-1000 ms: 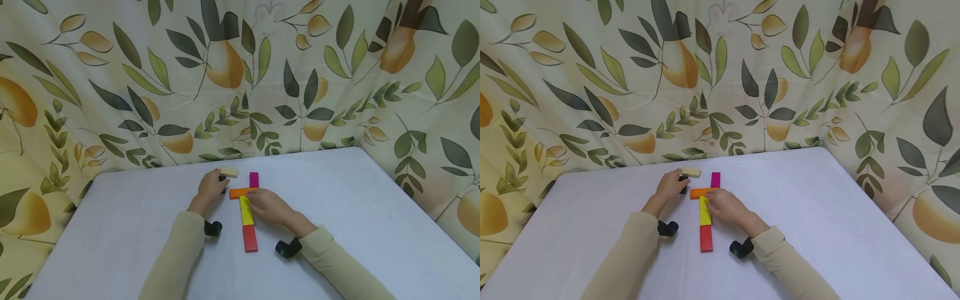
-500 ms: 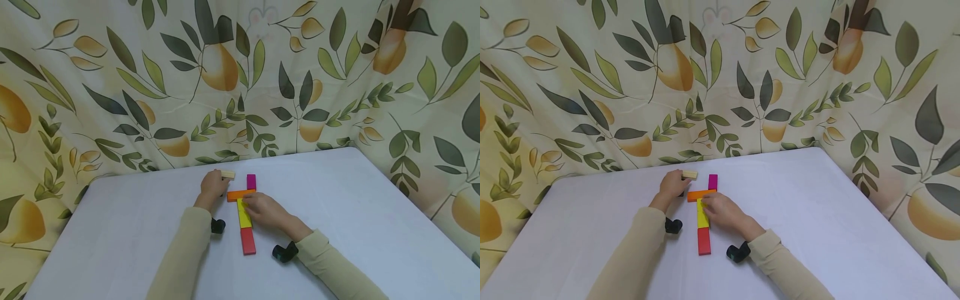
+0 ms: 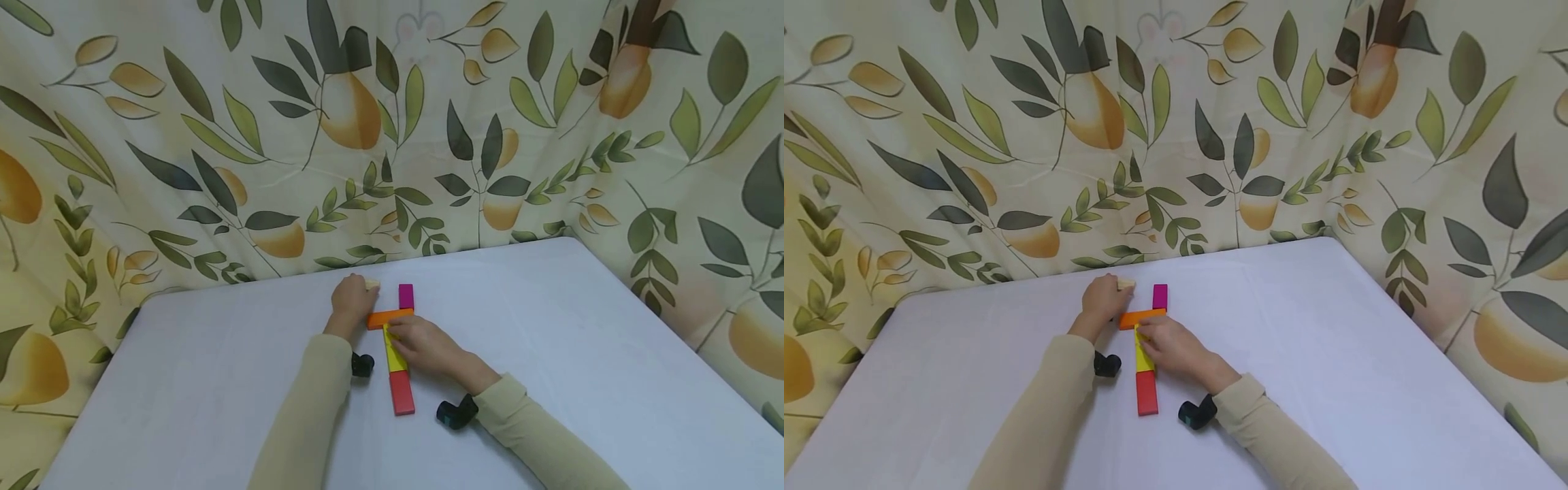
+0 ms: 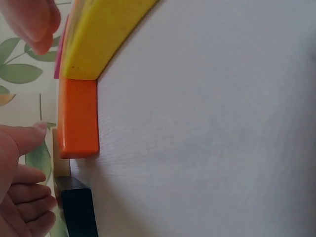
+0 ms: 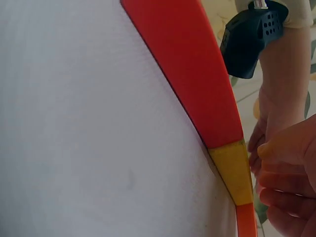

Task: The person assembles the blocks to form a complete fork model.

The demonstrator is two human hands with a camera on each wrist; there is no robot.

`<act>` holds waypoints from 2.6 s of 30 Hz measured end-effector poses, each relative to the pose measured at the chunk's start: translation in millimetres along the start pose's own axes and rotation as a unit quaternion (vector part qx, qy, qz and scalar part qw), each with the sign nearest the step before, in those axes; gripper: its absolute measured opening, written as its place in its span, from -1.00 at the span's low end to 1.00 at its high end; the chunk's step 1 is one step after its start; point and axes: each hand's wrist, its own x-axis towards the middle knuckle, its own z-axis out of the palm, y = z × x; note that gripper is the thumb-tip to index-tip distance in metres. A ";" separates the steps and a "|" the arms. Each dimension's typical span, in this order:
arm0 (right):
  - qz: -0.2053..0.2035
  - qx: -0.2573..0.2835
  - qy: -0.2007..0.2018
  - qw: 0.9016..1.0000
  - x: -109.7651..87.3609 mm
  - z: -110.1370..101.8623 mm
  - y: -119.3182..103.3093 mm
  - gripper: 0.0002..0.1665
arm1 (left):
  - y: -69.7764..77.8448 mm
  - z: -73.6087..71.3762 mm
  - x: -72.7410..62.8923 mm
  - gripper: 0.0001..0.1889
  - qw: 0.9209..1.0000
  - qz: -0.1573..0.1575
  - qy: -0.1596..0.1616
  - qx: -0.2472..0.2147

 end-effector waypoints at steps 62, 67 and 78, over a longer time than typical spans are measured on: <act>0.022 -0.014 0.001 1.000 0.1 5.8 2.9 -0.66 | 5.8 -8.9 7.0 -0.64 0.997 -0.035 -0.070 -0.025; 0.023 -0.015 -0.003 1.000 0.2 6.5 2.9 -0.66 | 8.5 -11.0 5.7 -0.66 0.996 -0.045 -0.075 -0.018; 0.022 -0.019 -0.005 1.000 0.9 6.6 4.3 -0.67 | 4.8 -12.6 6.7 -0.60 0.996 0.006 -0.086 -0.035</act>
